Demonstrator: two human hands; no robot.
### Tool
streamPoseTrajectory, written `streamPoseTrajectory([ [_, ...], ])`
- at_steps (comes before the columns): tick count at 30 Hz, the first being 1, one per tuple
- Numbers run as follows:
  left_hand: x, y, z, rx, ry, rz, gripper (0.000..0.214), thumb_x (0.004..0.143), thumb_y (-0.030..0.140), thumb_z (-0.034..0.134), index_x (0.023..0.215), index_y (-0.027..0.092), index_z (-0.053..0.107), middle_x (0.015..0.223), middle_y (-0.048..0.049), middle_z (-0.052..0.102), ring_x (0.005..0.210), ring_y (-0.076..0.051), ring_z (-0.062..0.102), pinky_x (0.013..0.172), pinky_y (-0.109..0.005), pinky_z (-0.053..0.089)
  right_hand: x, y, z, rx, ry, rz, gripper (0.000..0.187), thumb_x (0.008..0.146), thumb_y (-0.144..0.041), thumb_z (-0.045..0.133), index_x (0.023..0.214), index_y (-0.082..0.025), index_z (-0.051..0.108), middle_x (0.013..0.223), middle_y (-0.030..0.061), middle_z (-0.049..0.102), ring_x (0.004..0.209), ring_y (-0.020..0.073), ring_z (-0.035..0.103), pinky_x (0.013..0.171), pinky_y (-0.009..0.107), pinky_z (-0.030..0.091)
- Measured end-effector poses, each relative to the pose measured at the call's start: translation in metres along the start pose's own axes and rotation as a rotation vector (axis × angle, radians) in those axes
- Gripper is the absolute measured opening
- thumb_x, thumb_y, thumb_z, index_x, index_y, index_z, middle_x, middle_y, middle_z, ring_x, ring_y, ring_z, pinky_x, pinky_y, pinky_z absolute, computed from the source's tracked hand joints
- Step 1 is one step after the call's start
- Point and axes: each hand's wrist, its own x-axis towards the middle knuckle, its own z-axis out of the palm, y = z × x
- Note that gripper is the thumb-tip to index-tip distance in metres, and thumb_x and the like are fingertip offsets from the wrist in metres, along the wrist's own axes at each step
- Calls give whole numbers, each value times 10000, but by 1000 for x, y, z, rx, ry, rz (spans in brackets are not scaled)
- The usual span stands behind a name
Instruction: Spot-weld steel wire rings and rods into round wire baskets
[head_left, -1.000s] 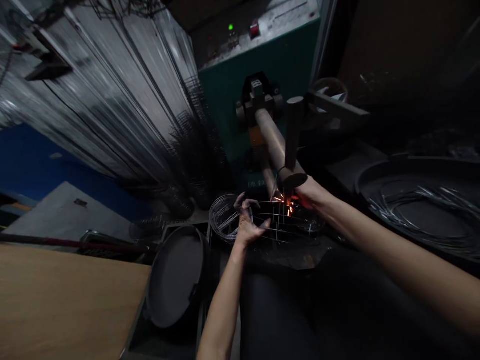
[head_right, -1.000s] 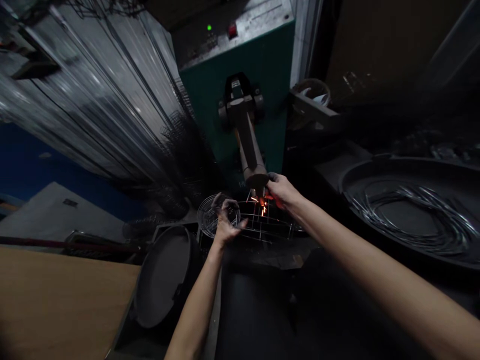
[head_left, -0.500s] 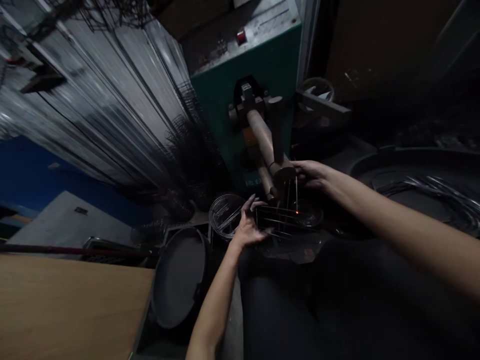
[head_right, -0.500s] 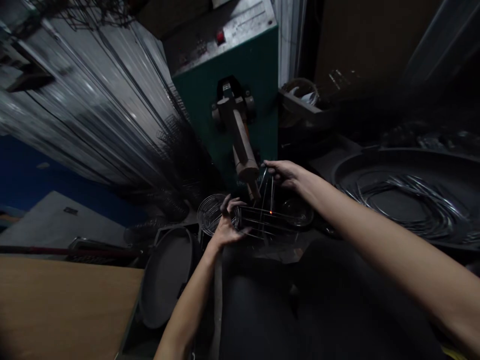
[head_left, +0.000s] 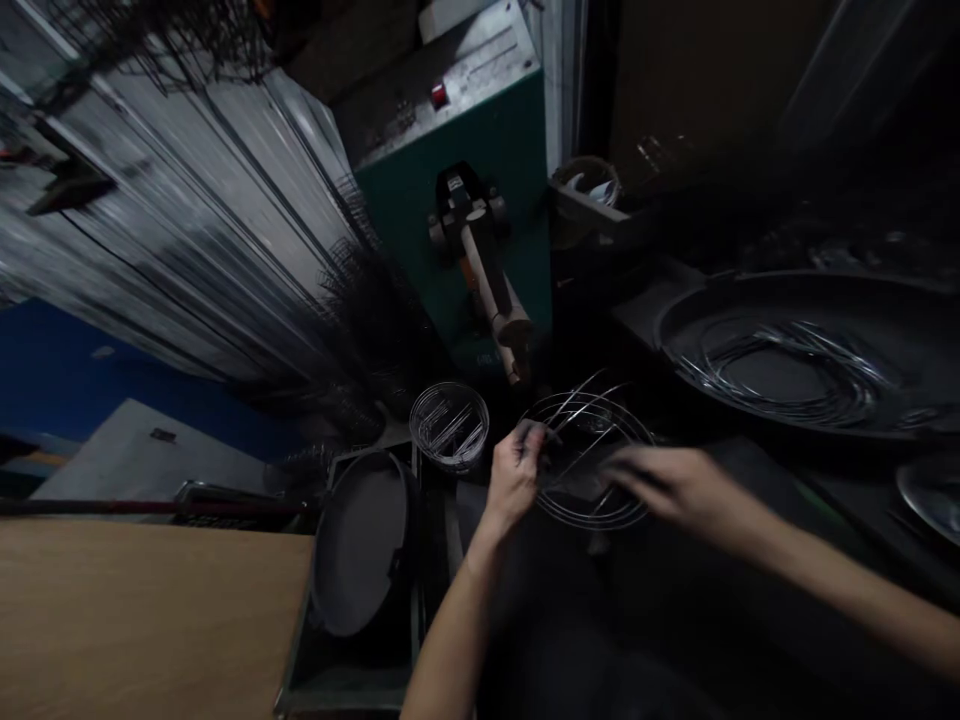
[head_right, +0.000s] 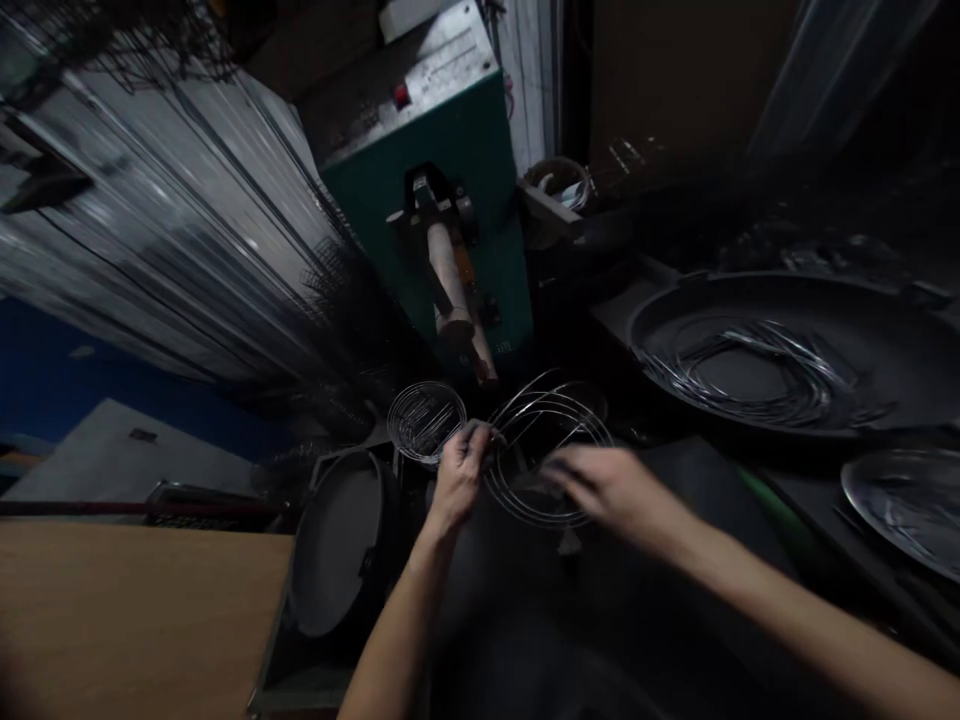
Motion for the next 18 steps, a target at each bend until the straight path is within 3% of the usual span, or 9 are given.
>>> streamPoseTrajectory([
  [1, -4, 3, -5, 12, -5, 34, 414, 923, 503, 415, 771, 171, 610, 751, -12, 619, 706, -117, 559, 666, -221, 442, -4, 4, -22, -66, 170, 3, 287, 913, -357, 445, 1034, -240, 678, 1030, 101, 671, 934, 248, 642, 867, 391, 518],
  [2, -8, 6, -10, 34, -18, 71, 429, 922, 508, 415, 742, 168, 605, 731, -11, 605, 699, -115, 547, 664, -220, 434, -6, 6, -42, -133, 245, 2, 331, 915, -379, 440, 1123, -241, 659, 1137, 115, 638, 1033, 270, 610, 926, 423, 490],
  [4, -13, 16, -20, 90, -51, 125, 436, 913, 515, 429, 707, 166, 590, 689, -5, 571, 661, -110, 514, 638, -219, 415, -2, 5, -75, -168, 194, 26, 397, 912, -389, 435, 1231, -241, 620, 1263, 119, 581, 1151, 291, 549, 994, 453, 441],
  [7, -13, 35, -33, 158, -34, 149, 417, 898, 522, 452, 704, 172, 568, 643, 11, 515, 611, -98, 456, 597, -215, 387, 9, -3, -96, 19, 3, 77, 394, 887, -409, 484, 1187, -229, 666, 1210, 89, 625, 1119, 272, 576, 999, 403, 438],
  [11, -3, 40, -37, 183, -24, 101, 406, 879, 522, 482, 697, 165, 547, 632, 26, 469, 605, -82, 420, 586, -197, 366, 11, -8, -86, 255, -87, 322, 361, 804, -474, 629, 1029, -214, 742, 1013, 60, 706, 962, 269, 648, 907, 357, 490],
  [13, 1, 23, -32, 136, -123, -45, 428, 877, 541, 463, 713, 157, 555, 591, 41, 423, 543, -71, 383, 531, -190, 338, 2, -1, -71, 218, -112, 459, 335, 828, -442, 622, 1032, -208, 744, 997, 61, 711, 925, 269, 660, 857, 351, 506],
  [15, 1, -3, -22, 115, -232, -180, 457, 891, 548, 416, 746, 147, 581, 561, 47, 404, 495, -71, 368, 498, -190, 326, -9, 10, -53, 80, -146, 505, 304, 864, -365, 593, 1050, -176, 741, 1044, 89, 700, 977, 290, 649, 881, 364, 494],
  [18, -8, -40, -7, 315, -237, -110, 387, 924, 455, 409, 831, 156, 637, 635, 8, 527, 582, -111, 493, 584, -218, 405, -21, 31, -27, -169, -222, 461, 322, 901, -275, 523, 1110, -125, 718, 1107, 145, 672, 1059, 330, 616, 943, 415, 461],
])
